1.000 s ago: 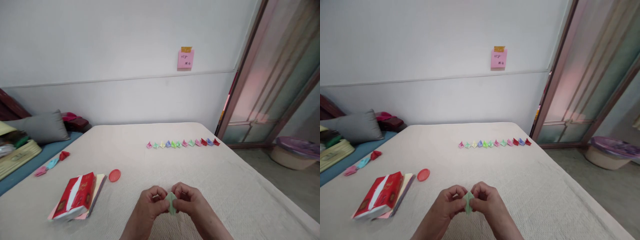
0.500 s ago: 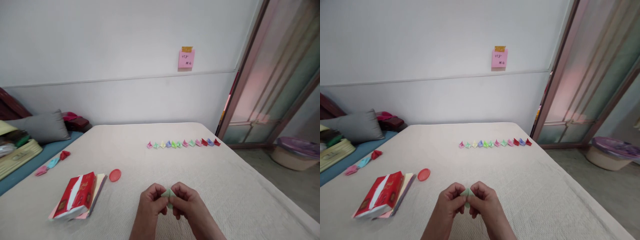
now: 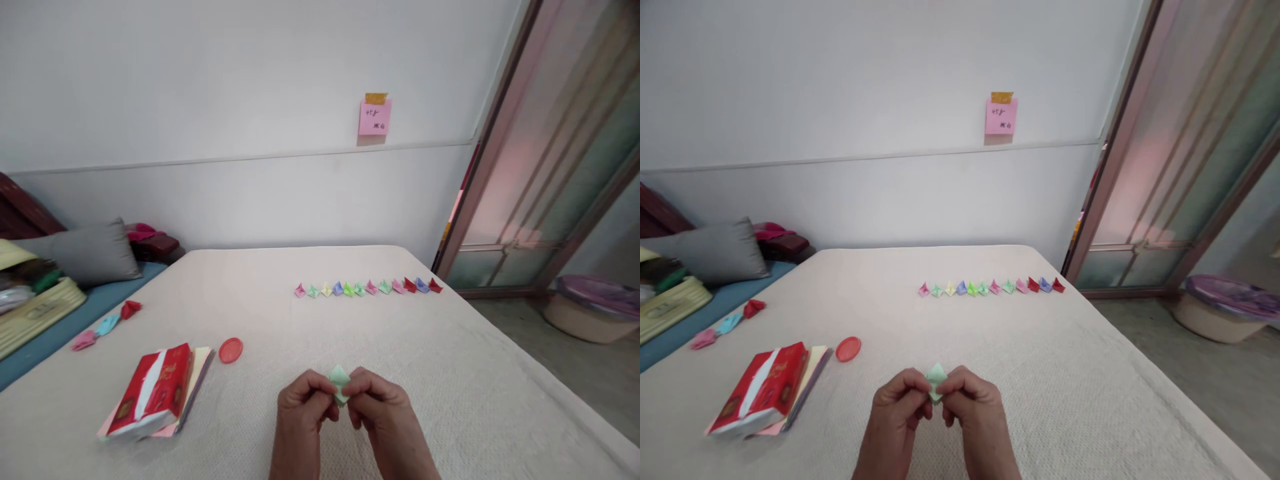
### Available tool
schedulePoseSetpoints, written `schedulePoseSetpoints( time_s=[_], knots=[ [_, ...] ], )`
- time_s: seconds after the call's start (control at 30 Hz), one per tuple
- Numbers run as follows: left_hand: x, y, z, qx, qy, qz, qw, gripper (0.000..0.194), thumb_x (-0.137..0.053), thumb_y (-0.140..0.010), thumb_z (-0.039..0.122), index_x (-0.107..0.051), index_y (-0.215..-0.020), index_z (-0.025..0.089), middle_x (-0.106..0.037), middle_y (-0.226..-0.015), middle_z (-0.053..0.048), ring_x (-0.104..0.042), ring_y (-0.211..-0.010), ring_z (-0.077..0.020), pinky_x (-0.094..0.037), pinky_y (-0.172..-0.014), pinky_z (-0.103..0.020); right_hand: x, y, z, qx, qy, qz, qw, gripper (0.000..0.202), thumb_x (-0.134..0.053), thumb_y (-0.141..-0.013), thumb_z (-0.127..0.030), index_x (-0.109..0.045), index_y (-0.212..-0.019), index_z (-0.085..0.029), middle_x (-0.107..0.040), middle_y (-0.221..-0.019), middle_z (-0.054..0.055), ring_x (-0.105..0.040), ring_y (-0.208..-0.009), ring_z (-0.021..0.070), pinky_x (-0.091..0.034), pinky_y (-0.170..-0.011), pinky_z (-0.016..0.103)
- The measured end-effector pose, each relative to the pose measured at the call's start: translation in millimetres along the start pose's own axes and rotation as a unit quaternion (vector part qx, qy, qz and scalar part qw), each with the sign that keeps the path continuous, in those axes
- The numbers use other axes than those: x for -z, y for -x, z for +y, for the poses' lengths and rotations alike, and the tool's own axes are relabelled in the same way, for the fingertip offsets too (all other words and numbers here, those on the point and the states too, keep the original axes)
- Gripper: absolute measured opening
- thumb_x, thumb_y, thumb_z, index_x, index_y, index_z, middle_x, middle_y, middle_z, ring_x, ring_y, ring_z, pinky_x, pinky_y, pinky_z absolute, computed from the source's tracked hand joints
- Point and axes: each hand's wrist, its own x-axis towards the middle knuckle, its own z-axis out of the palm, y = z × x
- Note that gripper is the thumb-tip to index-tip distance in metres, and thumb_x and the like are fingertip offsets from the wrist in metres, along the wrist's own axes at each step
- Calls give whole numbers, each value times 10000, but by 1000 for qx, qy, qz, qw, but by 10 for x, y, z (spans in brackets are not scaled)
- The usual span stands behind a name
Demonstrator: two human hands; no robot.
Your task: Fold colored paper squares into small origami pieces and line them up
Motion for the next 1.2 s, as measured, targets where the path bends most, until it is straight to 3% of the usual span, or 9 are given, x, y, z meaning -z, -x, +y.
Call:
schedulePoseSetpoints(
  time_s=[0.27,0.4,0.53,0.77,0.93,1.07,1.2],
  knots=[
    [-19,45,62,-19,-62,-7,998,108,-593,-721,146,-682,-660,153,-602,-541,13,-529,-547,-113,-391,-557,-237,12,21,-102,-15,26,-19,999,155,-558,-697,-97,-688,-646,-164,-572,-575,-11,-482,-550,123,-336,-537,254],
    [-9,-4,48,-22,-76,-8,997,28,-664,-643,141,-673,-669,146,-612,-524,21,-524,-506,-100,-388,-520,-215,-3,-4,-97,-23,20,-7,1000,42,-659,-660,-137,-687,-637,-159,-587,-513,-14,-477,-523,118,-349,-523,241],
    [-13,-46,14,-27,-76,10,997,64,-680,-594,119,-646,-640,148,-610,-495,33,-523,-458,-91,-383,-489,-207,-7,-25,-48,-32,-9,6,999,48,-695,-629,-129,-669,-614,-166,-576,-476,-28,-476,-482,106,-343,-479,221],
    [-27,-29,4,-35,-87,17,995,54,-645,-639,137,-632,-691,144,-558,-476,54,-511,-445,-85,-377,-474,-203,-46,-3,-19,-27,-22,30,999,50,-712,-641,-151,-664,-643,-165,-567,-501,-36,-462,-452,88,-334,-445,206],
    [-30,-35,-20,-34,-60,8,998,255,-681,-658,163,-603,-900,162,-599,-573,48,-537,-457,-100,-394,-474,-216,-41,-5,-15,-13,-6,45,999,65,-713,-651,-172,-649,-644,-168,-542,-472,-45,-466,-444,92,-338,-445,207],
    [14,-47,-30,4,-73,-16,997,184,-696,-718,299,-625,-756,134,-573,-511,31,-493,-451,-96,-364,-473,-219,-34,-1,-16,9,32,40,999,64,-694,-667,-175,-635,-642,-167,-539,-459,-46,-462,-442,91,-346,-444,201],
    [45,-24,34,-34,-156,-9,987,250,-655,-776,360,-639,-672,134,-543,-456,31,-457,-464,-91,-338,-490,-210,-56,10,-21,17,29,15,999,125,-704,-655,-172,-580,-646,-182,-534,-499,-57,-459,-441,91,-353,-421,195]
  ],
)
